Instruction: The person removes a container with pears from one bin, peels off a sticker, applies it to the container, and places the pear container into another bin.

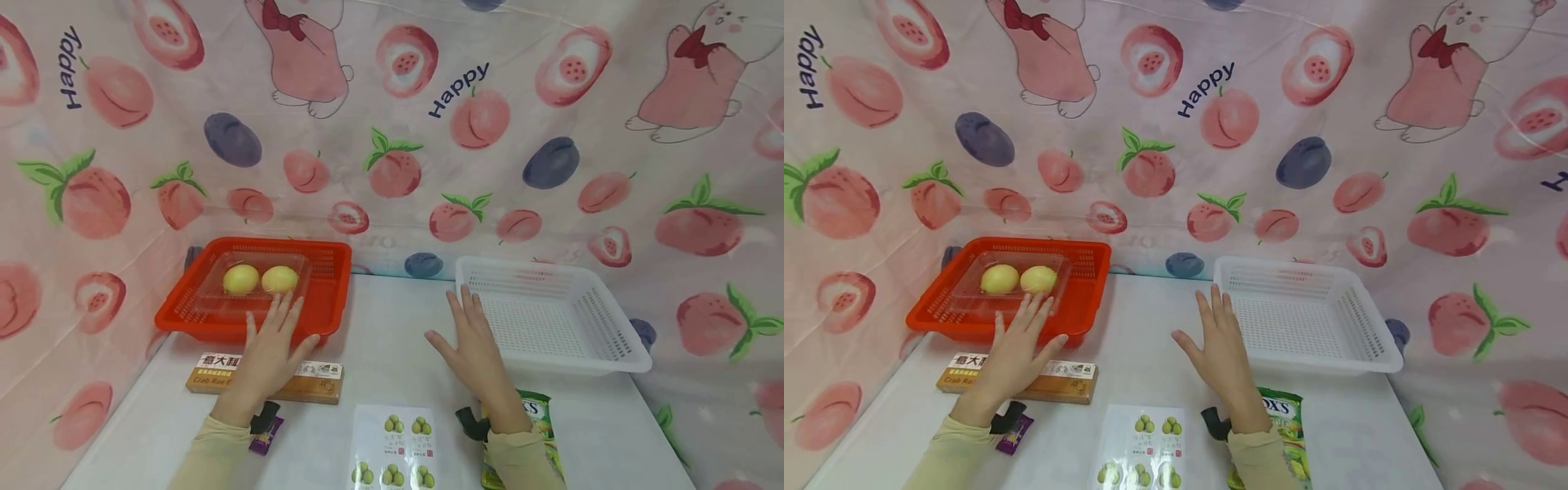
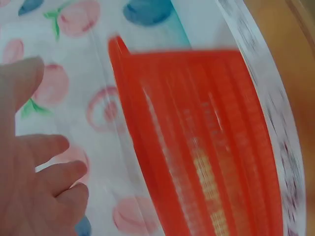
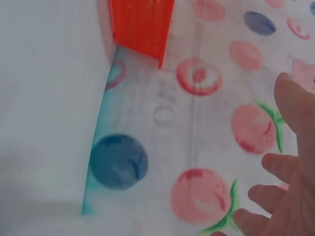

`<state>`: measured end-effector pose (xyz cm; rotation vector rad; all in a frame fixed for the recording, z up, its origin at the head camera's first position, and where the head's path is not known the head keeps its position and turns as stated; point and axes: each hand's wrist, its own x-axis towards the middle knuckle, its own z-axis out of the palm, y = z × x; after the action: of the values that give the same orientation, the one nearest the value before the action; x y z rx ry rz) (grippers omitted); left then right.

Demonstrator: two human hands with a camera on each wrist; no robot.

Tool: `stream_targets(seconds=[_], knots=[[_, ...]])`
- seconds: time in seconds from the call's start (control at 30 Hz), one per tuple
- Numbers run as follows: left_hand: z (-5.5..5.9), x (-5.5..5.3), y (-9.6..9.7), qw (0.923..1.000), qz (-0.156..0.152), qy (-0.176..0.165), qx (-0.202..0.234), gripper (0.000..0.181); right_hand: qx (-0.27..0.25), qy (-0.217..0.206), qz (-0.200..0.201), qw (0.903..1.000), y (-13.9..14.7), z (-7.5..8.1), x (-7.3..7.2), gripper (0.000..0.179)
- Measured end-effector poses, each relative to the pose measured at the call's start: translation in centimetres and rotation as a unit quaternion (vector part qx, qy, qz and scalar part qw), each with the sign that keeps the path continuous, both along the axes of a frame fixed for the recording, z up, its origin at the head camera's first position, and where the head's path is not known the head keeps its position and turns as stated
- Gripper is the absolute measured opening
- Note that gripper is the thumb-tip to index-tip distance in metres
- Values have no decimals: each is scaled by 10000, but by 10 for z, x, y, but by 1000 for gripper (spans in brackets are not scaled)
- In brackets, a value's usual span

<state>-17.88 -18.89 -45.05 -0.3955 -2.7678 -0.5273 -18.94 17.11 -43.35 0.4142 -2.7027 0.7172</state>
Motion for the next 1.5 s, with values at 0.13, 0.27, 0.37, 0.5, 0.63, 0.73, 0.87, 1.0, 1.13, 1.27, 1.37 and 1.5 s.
stream_targets(seconds=[0.13, 0.27, 0.37, 0.5, 0.63, 0.73, 0.87, 1.0, 1.13, 1.27, 1.37, 1.5], knots=[[1, -2, -25, 9994, 212, 160, 199, 79, -297, 95, 536, 9981, -21, 11, -14, 80], [2, -4, -49, 9975, 394, 370, 455, 76, -455, 115, 938, 9945, -46, 21, -28, 76], [2, -5, -67, 9956, 575, 484, 561, 74, -496, -28, 1091, 9928, -67, 25, -37, 75], [0, -2, -89, 9928, 874, 565, 602, 72, -513, -329, 1231, 9905, -97, 25, -49, 76], [-6, 2, -108, 9898, 1191, 405, 674, 74, -587, -670, 1406, 9860, -128, 24, -59, 77], [-11, 3, -121, 9869, 1397, 259, 768, 75, -618, -835, 1513, 9830, -151, 25, -66, 77], [-16, 2, -137, 9823, 1643, 299, 851, 73, -519, -914, 1578, 9819, -180, 24, -78, 75], [-20, 1, -148, 9761, 1965, 58, 927, 74, -420, -1126, 1545, 9807, -209, 20, -86, 73], [-24, 0, -158, 9693, 2229, -213, 1021, 75, -408, -1447, 1383, 9789, -237, 14, -91, 75], [-28, -3, -167, 9623, 2424, -311, 1192, 77, -840, -1738, 1094, 9751, -265, 5, -98, 77], [-28, -4, -171, 9578, 2489, -407, 1379, 78, -1267, -2007, 745, 9686, -283, -3, -102, 76], [-29, -4, -173, 9546, 2497, -533, 1535, 80, -1590, -2285, 301, 9600, -297, -11, -103, 76]])
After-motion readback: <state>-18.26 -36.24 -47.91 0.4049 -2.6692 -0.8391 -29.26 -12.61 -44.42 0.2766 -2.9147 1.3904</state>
